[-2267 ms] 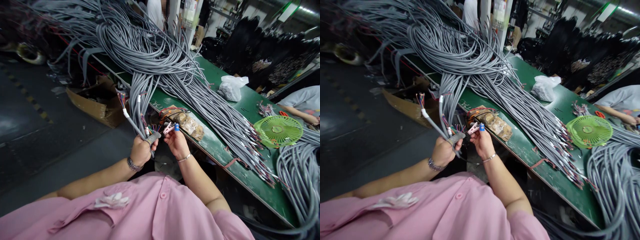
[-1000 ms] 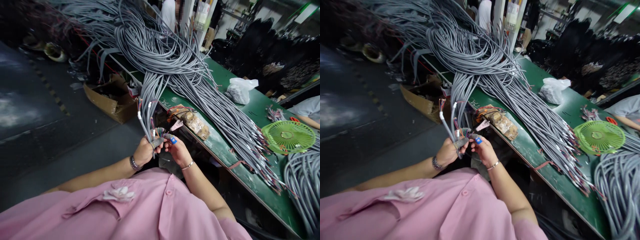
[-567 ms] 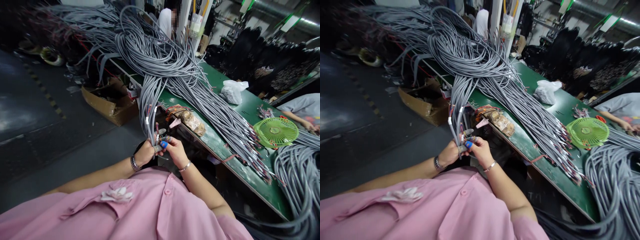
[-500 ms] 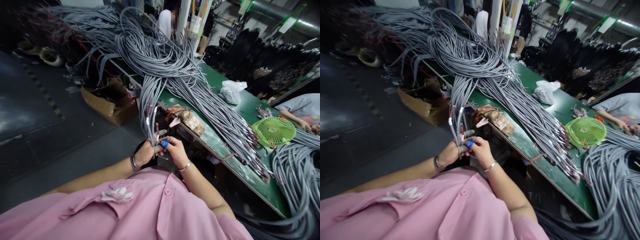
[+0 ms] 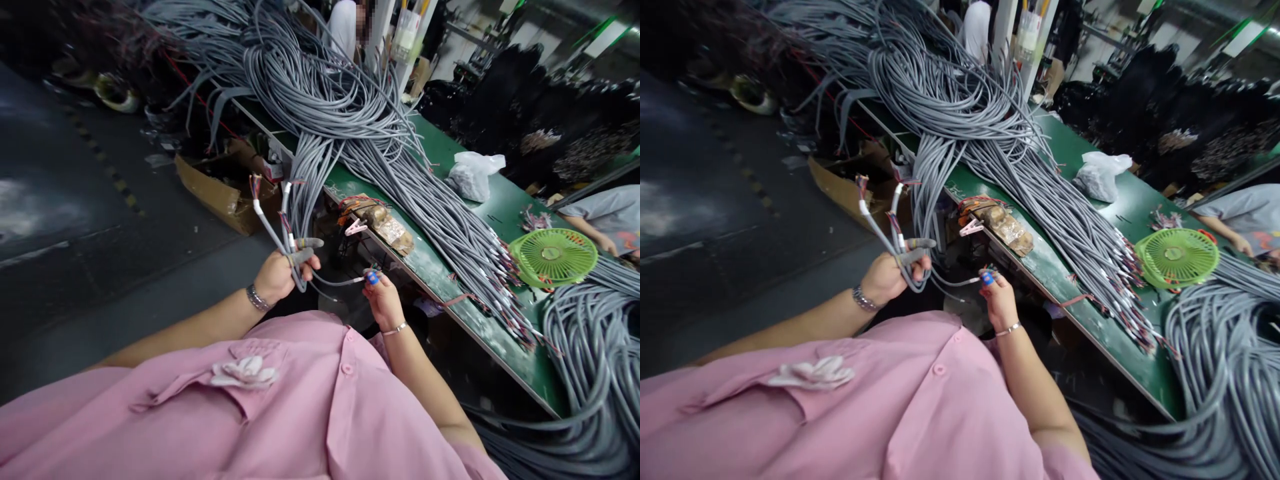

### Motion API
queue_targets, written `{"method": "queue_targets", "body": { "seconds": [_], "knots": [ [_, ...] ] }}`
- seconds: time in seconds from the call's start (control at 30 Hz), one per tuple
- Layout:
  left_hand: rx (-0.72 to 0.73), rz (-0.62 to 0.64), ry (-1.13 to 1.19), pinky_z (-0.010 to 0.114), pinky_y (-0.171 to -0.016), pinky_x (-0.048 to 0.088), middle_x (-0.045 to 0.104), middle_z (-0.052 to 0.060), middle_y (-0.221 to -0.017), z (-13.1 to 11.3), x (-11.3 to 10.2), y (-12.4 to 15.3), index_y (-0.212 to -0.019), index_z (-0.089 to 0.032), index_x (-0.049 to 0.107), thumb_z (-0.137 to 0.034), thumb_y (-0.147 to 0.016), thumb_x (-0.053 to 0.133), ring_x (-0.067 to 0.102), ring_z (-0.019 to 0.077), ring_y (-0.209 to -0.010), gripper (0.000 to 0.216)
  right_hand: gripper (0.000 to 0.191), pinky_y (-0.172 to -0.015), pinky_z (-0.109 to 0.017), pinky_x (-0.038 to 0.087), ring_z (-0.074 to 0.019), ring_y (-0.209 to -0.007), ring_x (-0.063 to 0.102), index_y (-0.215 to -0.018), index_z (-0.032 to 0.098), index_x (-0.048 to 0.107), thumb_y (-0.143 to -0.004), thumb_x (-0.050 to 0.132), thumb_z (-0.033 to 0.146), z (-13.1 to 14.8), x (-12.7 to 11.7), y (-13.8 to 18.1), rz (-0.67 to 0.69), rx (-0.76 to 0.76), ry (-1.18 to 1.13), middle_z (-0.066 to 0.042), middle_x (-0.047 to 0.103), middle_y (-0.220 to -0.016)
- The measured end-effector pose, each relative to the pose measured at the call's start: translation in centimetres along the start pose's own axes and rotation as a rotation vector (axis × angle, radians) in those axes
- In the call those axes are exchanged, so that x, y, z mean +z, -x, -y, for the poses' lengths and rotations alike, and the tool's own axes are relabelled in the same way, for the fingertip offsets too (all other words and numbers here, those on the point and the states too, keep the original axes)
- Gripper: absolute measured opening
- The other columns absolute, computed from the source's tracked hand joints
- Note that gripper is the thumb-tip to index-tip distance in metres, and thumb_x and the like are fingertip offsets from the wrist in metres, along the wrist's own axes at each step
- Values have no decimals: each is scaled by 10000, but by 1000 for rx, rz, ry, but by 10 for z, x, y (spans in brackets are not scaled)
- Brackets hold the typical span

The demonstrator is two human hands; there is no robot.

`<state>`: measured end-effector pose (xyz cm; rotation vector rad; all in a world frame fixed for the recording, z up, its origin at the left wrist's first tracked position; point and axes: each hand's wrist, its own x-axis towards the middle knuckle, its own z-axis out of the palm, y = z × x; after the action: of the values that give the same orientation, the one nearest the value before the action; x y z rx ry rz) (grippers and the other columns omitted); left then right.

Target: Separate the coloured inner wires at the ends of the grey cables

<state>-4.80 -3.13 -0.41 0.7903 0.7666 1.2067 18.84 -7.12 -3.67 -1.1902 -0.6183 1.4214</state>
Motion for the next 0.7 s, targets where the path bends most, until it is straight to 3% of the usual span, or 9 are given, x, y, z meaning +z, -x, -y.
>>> {"method": "queue_targets", "body": {
  "seconds": [0.07, 0.2, 0.37, 0.47, 0.57, 0.7],
  "knots": [
    [39, -11, 14, 163, -338, 292, 618, 6, -566, -8, -9, 4, -988, -96, 664, -267, -759, 689, 416, 46, -333, 286, 278, -548, -193, 418, -56, -525, 449, -869, 183, 697, -647, 796, 319, -10, -23, -1, -106, 57, -99, 59, 558, -611],
    [40, -22, 94, 162, -335, 237, 512, -32, -489, -19, -21, 16, -824, -111, 640, -283, -771, 671, 316, 30, -313, 183, 248, -492, -183, 431, -52, -507, 474, -822, 190, 629, -632, 780, 242, -31, -63, 0, -278, 133, -193, 45, 604, -685],
    [14, 57, 97, 174, -353, 237, 514, -9, -493, -16, -21, 24, -773, -111, 618, -396, -842, 584, 332, 43, -324, 295, 219, -482, -178, 443, -61, -530, 512, -791, 189, 576, -651, 741, 220, -33, -79, 8, -334, 104, -164, 19, 642, -743],
    [-10, 158, 52, 187, -368, 263, 542, 4, -524, -8, -13, 27, -932, -100, 644, -510, -881, 486, 347, 56, -347, 442, 266, -491, -180, 428, -61, -537, 509, -902, 186, 630, -672, 739, 267, -17, -66, 16, -228, 61, -45, 13, 634, -753],
    [-43, 218, -20, 192, -368, 271, 571, 10, -568, 0, 0, 30, -1091, -102, 619, -582, -885, 425, 365, 63, -363, 558, 309, -503, -190, 405, -64, -546, 492, -1011, 179, 669, -747, 695, 338, 6, -40, 26, -7, -22, 176, 1, 622, -754],
    [-59, 275, -169, 183, -374, 277, 568, 8, -576, 11, 11, 35, -1026, -110, 637, -549, -891, 451, 394, 62, -386, 495, 307, -538, -215, 405, -85, -584, 493, -1024, 187, 698, -808, 644, 398, 36, 7, 37, 297, -165, 437, -13, 625, -763]
  ]
}}
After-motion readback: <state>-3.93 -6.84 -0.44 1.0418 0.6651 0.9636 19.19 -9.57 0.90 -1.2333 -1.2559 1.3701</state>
